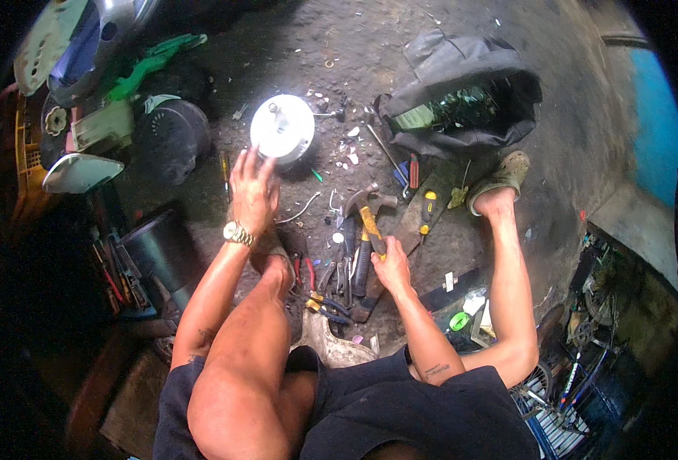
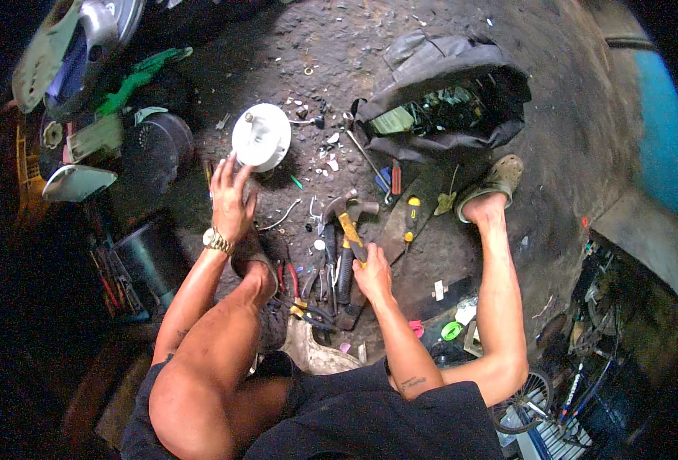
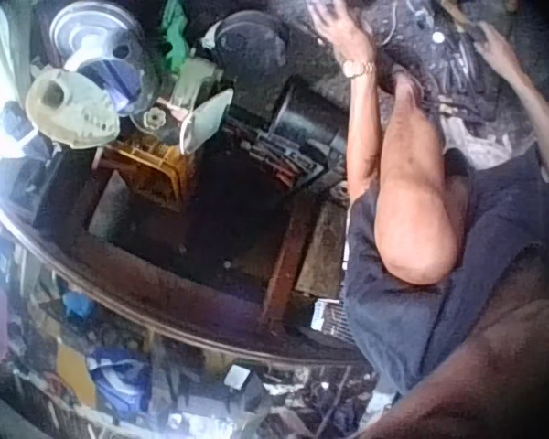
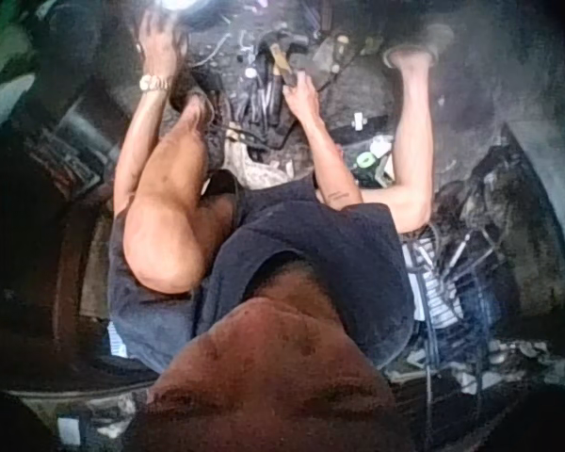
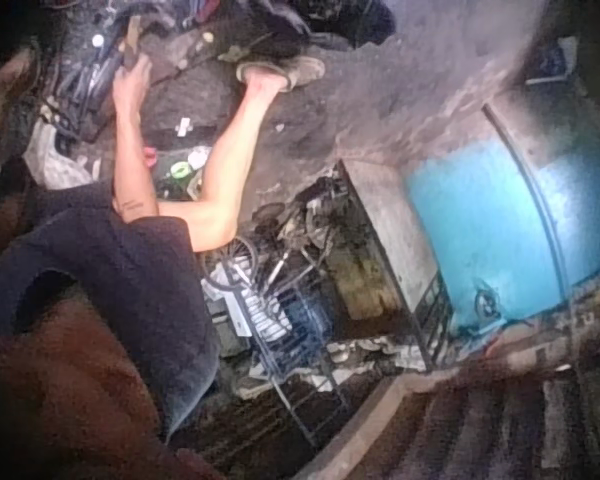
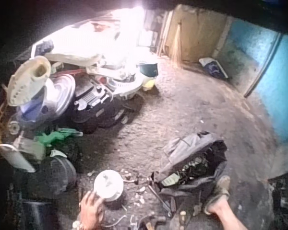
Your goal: The person sits on the floor and uses a hammer to break a white plastic container, then uses a screwdriver to pry open a black plastic casing. The person handles small internal components and wires from the casing.
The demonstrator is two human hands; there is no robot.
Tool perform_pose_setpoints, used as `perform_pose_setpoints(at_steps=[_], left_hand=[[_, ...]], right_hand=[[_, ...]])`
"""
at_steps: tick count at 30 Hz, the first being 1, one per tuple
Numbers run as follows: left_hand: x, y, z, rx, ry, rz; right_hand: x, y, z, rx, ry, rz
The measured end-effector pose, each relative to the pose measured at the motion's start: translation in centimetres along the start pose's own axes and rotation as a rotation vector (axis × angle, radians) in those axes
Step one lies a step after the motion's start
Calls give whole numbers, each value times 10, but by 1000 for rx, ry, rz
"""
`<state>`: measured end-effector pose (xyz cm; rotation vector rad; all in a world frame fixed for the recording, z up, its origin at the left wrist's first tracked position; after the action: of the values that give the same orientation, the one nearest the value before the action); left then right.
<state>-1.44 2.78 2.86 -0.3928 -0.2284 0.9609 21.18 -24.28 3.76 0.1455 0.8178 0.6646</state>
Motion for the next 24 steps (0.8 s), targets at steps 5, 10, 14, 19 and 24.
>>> perform_pose_setpoints(at_steps=[5, 10, 14, 19, 24], left_hand=[[48, 28, -14, -122, -141, 192], [83, 15, -20, -46, 9, 232], [93, 15, -28, -104, 69, 367], [87, 36, -44, -594, 119, 581], [72, 35, -66, -1440, 8, 828]], right_hand=[[1, 2, 0, -2, 9, 6], [2, 4, 1, -26, 23, 1], [1, 5, 3, -30, 28, 4], [-5, 10, 1, 7, -111, 9], [-14, 33, 5, 245, -34, -24]])
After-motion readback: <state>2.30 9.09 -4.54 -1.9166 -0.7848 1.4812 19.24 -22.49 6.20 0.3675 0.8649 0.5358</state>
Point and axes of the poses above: each hand's wrist, its own x-axis towards the middle knuckle, its own z-axis out of the back of the hand, y = z × x, the point moved 1 cm from there along x, towards the middle knuckle, and after that the axes turned 1 degree about -x, right-handed, at the moved point
